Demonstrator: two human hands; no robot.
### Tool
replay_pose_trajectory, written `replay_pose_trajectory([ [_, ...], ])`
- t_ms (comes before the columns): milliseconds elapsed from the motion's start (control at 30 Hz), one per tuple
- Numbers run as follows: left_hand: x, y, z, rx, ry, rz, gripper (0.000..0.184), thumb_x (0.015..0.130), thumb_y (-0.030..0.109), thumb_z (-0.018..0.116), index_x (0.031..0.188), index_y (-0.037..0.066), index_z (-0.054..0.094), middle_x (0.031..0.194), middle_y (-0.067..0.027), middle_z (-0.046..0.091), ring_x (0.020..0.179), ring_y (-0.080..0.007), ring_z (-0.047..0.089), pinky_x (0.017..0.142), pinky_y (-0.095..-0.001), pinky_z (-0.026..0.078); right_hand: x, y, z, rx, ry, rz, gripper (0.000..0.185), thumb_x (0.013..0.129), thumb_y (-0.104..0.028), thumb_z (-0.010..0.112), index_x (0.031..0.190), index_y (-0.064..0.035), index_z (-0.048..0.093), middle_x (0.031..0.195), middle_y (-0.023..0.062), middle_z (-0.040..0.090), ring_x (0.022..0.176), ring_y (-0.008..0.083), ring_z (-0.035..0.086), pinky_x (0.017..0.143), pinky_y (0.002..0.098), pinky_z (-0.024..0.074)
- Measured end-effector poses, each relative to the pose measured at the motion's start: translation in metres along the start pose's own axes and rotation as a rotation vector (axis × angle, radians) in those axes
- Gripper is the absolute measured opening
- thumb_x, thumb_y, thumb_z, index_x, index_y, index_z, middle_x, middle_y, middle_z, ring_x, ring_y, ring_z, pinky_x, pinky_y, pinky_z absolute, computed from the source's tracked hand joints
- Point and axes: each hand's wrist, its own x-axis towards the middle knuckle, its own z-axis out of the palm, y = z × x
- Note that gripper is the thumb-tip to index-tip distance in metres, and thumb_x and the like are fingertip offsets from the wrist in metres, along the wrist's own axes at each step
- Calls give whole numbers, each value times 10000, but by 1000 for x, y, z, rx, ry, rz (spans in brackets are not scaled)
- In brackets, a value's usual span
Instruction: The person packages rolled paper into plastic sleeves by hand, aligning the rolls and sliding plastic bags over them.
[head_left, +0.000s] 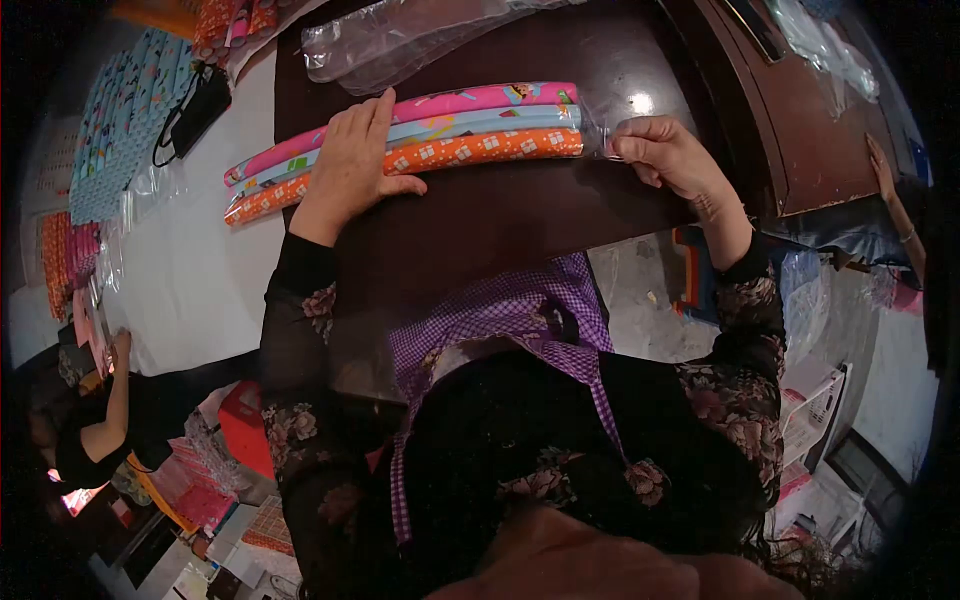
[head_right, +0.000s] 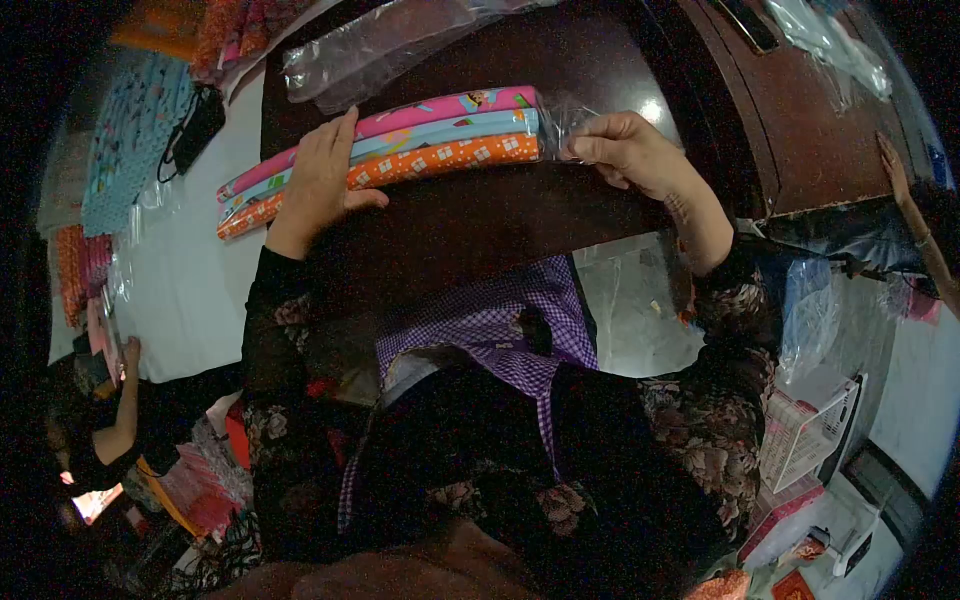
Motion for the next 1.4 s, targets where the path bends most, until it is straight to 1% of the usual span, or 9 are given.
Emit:
replay_pose_trajectory([
  [300,-5,-3,3,-13,20,-14,1127,589,596,788,1419,-42,371,1271,-173,515,1185,-341,496,1038,-433,398,-18,14,-29,54,136,-72,217,913,-285,698,887,-70,688,805,3,667,484,30,423,427,203,327],
  [367,-6,-5,5,-21,18,-30,1125,589,597,788,1421,-35,372,1272,-173,515,1187,-343,495,1038,-433,400,-15,13,-20,78,155,-341,225,920,-286,690,888,-64,684,928,79,692,481,30,422,425,201,344],
  [600,-8,-5,5,-60,-23,-41,1200,569,583,814,1472,-15,297,1350,-201,476,1240,-375,470,1069,-466,391,-11,4,-19,341,-182,-242,257,985,-265,577,1004,-22,659,1082,210,684,501,35,437,410,203,366],
  [867,-8,-4,-1,-90,-8,-47,1147,602,562,817,1440,-50,329,1320,-212,485,1230,-372,473,1060,-460,394,-4,-16,11,-178,33,30,334,936,-62,504,1241,-9,630,911,75,708,553,51,477,488,203,391],
  [933,-9,-3,-4,-75,-8,-68,1130,619,568,807,1431,-63,337,1312,-215,487,1226,-373,474,1059,-459,391,4,-18,15,-239,3,20,314,947,-105,532,1225,-16,648,821,33,681,524,42,469,456,200,369],
  [1100,-11,-2,-7,-99,-38,-43,1126,643,635,746,1412,-88,356,1290,-209,502,1212,-353,481,1048,-437,380,18,-20,35,-381,315,161,258,947,-193,614,1133,-35,698,659,-9,614,442,37,435,384,208,297],
  [1233,-12,-2,-11,-97,-34,-44,1121,645,655,729,1396,-99,376,1282,-209,508,1196,-339,488,1041,-429,384,24,-27,31,-372,186,237,228,932,-205,650,1073,-36,707,603,-27,574,448,37,449,379,219,298],
  [1300,-12,-2,-10,-88,-25,-32,1114,655,676,706,1377,-112,392,1277,-214,509,1181,-336,493,1033,-423,389,30,-13,27,-272,217,183,193,929,-197,649,762,-102,621,490,-33,484,344,43,379,312,211,227],
  [1400,-13,-3,-9,-76,9,-18,1113,656,685,695,1367,-119,399,1246,-208,516,1150,-332,501,1022,-416,395,33,-19,25,-313,335,353,191,906,-220,690,989,-48,706,532,-26,504,411,56,425,354,236,281],
])
